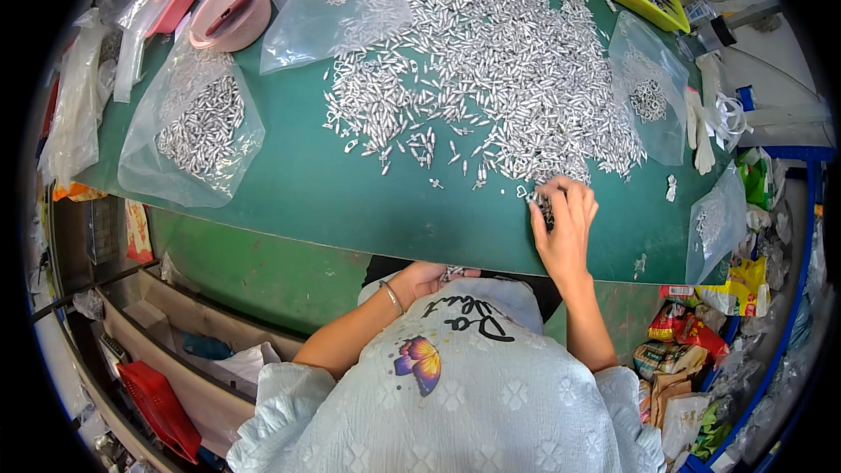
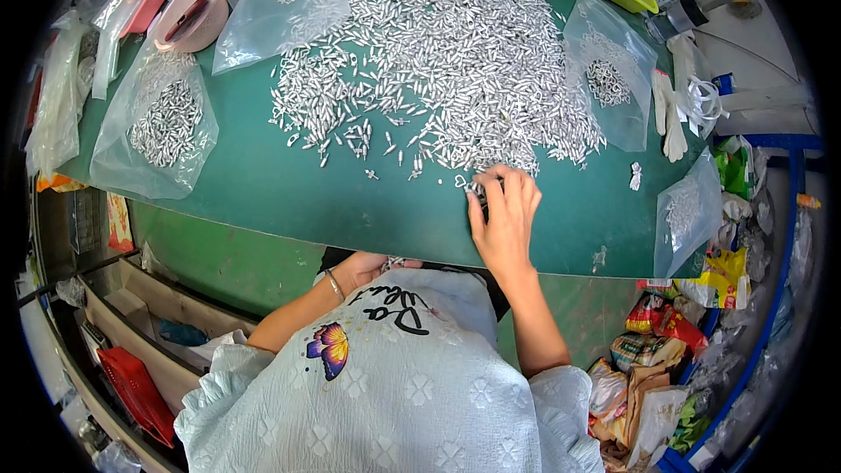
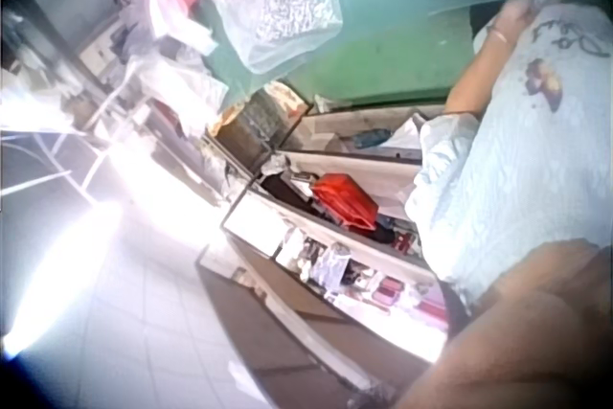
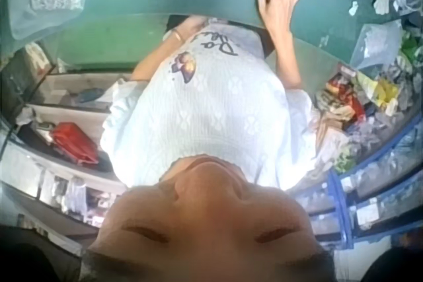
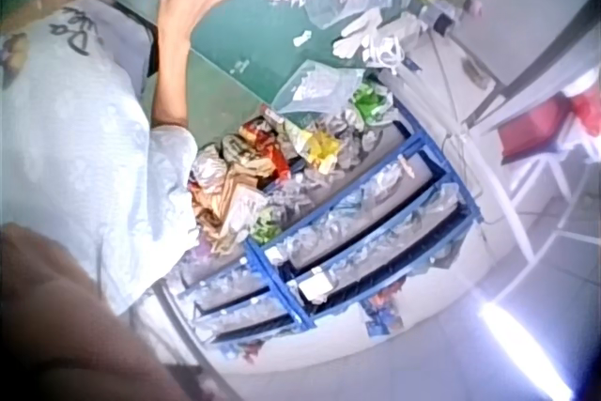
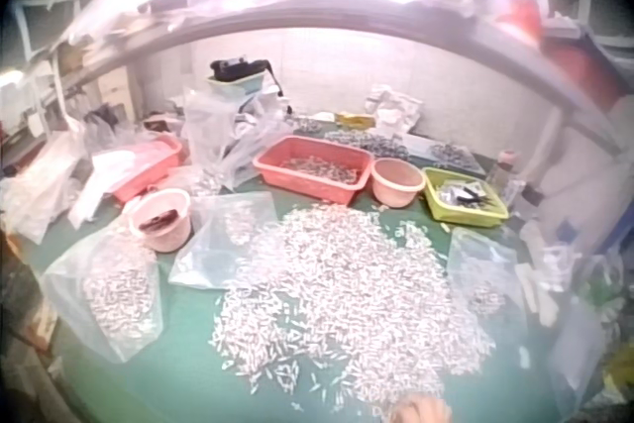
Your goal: The person sorts small silver fasteners on a green table, picking them up one by one and placing them into a plastic bag. The person repeatedly gathers fasteners from the table and transfers them into the bag.
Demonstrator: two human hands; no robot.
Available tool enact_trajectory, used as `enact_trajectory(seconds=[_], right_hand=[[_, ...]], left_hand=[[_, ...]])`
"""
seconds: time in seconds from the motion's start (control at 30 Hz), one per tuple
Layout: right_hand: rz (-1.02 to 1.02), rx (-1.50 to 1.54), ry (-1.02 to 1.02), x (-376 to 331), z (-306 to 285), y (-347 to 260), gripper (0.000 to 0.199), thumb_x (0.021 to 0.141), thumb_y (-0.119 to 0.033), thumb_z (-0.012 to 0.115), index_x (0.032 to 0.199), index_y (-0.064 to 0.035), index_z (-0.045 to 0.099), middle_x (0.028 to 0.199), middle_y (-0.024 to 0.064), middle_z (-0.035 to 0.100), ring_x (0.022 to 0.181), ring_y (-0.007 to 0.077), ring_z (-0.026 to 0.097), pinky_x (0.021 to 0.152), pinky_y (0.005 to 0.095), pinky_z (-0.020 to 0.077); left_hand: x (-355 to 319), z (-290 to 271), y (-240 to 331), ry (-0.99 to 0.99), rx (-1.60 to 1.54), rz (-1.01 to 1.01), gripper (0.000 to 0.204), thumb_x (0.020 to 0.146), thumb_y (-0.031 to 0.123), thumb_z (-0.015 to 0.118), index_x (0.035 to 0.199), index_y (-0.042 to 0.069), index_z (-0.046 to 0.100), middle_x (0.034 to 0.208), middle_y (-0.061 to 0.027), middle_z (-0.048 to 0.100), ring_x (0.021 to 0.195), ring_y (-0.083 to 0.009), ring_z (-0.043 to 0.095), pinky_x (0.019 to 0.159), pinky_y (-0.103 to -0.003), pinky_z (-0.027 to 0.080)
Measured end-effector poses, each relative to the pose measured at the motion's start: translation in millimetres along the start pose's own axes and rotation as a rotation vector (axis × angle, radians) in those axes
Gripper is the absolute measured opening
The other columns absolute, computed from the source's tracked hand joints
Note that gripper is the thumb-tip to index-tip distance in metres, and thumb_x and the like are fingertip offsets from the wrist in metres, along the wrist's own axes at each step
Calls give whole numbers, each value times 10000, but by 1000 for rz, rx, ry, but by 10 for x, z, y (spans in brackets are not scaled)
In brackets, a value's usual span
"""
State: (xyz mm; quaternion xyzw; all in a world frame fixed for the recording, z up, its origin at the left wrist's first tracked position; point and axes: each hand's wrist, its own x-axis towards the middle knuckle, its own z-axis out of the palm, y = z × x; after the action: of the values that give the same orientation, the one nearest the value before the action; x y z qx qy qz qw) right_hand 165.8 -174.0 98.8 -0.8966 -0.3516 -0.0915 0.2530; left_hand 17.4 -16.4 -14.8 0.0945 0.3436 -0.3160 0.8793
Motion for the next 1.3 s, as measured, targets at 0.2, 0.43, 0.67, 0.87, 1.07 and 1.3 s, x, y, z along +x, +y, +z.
enact_trajectory(seconds=[0.2, 0.43, 0.67, 0.87, 1.07, 1.3], right_hand=[[-109, 112, -65, 369, 271, -300, 261, 807, -70, 707, 1053, -29, 631, 1053, 110, 588, 970, 297, 534, 831, 396, 414], [-126, 209, -185, 227, 292, -243, 183, 819, 4, 661, 996, -4, 611, 992, 125, 575, 924, 319, 554, 790, 401, 451], [-23, 235, -111, 200, 198, -210, 127, 821, 56, 628, 941, 19, 608, 880, 131, 606, 868, 326, 575, 782, 393, 462], [-206, 484, -486, -6, -14, -478, 100, 814, -29, 690, 889, -20, 624, 909, 110, 630, 870, 299, 574, 791, 389, 450], [-36, 77, -57, 168, 112, -309, 150, 799, -83, 730, 891, -47, 617, 930, 83, 604, 868, 288, 538, 763, 385, 394], [-53, 18, -132, 100, 188, -320, 170, 782, -73, 729, 875, -41, 590, 924, 91, 565, 887, 292, 513, 768, 388, 371]], left_hand=[[72, -165, -10, -33, 22, -16, 177, 981, 201, 581, 1064, 48, 617, 812, -58, 640, 658, -115, 622, 556, -238, 558], [-10, -45, -1, 8, 35, 13, 165, 976, 176, 585, 1067, 44, 620, 832, -78, 661, 691, -133, 650, 593, -267, 579], [-2, -2, -8, 17, 44, 26, 144, 951, 169, 622, 1040, 56, 632, 831, -82, 672, 706, -136, 655, 589, -271, 574], [-156, 213, 3, 84, -87, 46, 236, 971, 222, 594, 1132, 53, 625, 938, -117, 685, 781, -188, 680, 704, -320, 598], [-38, -38, -17, -223, -56, 43, 289, 980, 221, 570, 1177, 13, 606, 1001, -163, 684, 872, -226, 690, 795, -335, 600], [-51, -7, -13, -202, -46, 44, 314, 977, 232, 573, 1181, -4, 603, 1018, -189, 687, 903, -249, 696, 813, -352, 599]])
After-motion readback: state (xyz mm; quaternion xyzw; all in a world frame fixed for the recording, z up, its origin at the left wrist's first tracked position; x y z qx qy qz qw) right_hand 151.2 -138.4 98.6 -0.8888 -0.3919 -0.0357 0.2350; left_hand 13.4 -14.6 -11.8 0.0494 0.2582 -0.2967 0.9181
